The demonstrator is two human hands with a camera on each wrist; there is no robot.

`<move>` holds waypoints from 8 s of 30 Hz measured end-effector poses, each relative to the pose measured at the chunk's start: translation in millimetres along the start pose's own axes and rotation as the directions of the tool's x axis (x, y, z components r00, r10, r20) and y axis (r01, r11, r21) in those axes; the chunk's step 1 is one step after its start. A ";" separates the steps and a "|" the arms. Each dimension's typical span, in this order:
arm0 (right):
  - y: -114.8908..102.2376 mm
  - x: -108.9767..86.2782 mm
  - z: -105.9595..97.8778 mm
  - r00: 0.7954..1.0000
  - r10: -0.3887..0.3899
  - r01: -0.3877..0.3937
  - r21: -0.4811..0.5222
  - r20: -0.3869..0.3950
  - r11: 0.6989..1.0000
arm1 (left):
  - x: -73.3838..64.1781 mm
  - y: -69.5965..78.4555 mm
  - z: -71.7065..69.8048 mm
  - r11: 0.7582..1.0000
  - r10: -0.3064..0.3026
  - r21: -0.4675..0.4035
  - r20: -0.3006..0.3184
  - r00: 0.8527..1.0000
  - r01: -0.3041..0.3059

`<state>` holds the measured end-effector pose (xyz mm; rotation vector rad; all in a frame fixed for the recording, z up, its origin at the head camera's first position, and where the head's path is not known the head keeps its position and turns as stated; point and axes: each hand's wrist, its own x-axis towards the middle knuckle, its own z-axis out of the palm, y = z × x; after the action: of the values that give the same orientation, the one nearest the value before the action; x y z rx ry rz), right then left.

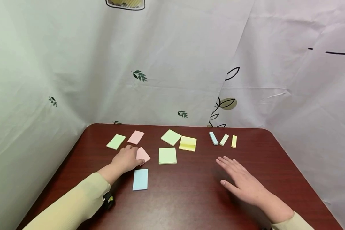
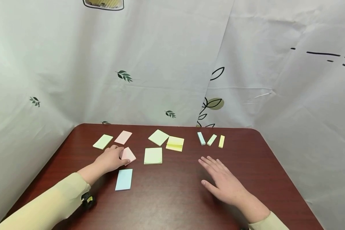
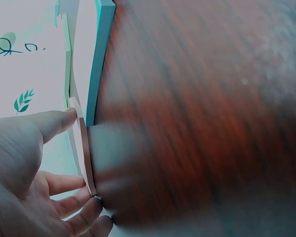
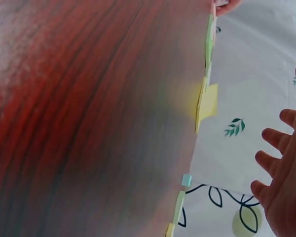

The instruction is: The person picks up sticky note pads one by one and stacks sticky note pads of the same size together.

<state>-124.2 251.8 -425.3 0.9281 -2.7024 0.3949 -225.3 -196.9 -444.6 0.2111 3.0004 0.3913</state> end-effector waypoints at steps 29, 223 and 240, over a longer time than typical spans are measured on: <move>-12.1 24.3 15.4 0.998 -0.016 0.012 0.072 0.057 0.997 | 5.3 -16.0 -12.6 0.945 -0.053 -0.325 -0.092 0.994 0.020; -138.2 182.1 105.3 0.869 0.028 -0.069 0.065 0.494 0.996 | -63.1 -26.7 -28.4 0.997 -0.061 -0.043 -0.071 0.996 0.058; -137.5 183.1 106.0 0.866 0.033 -0.072 0.060 0.499 0.996 | -58.4 -41.3 -35.3 0.962 -0.111 -0.250 0.017 0.994 0.111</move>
<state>-193.7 9.8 -441.0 1.1078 -3.2051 0.3034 -177.3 -254.0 -416.3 0.0206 2.9041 0.7487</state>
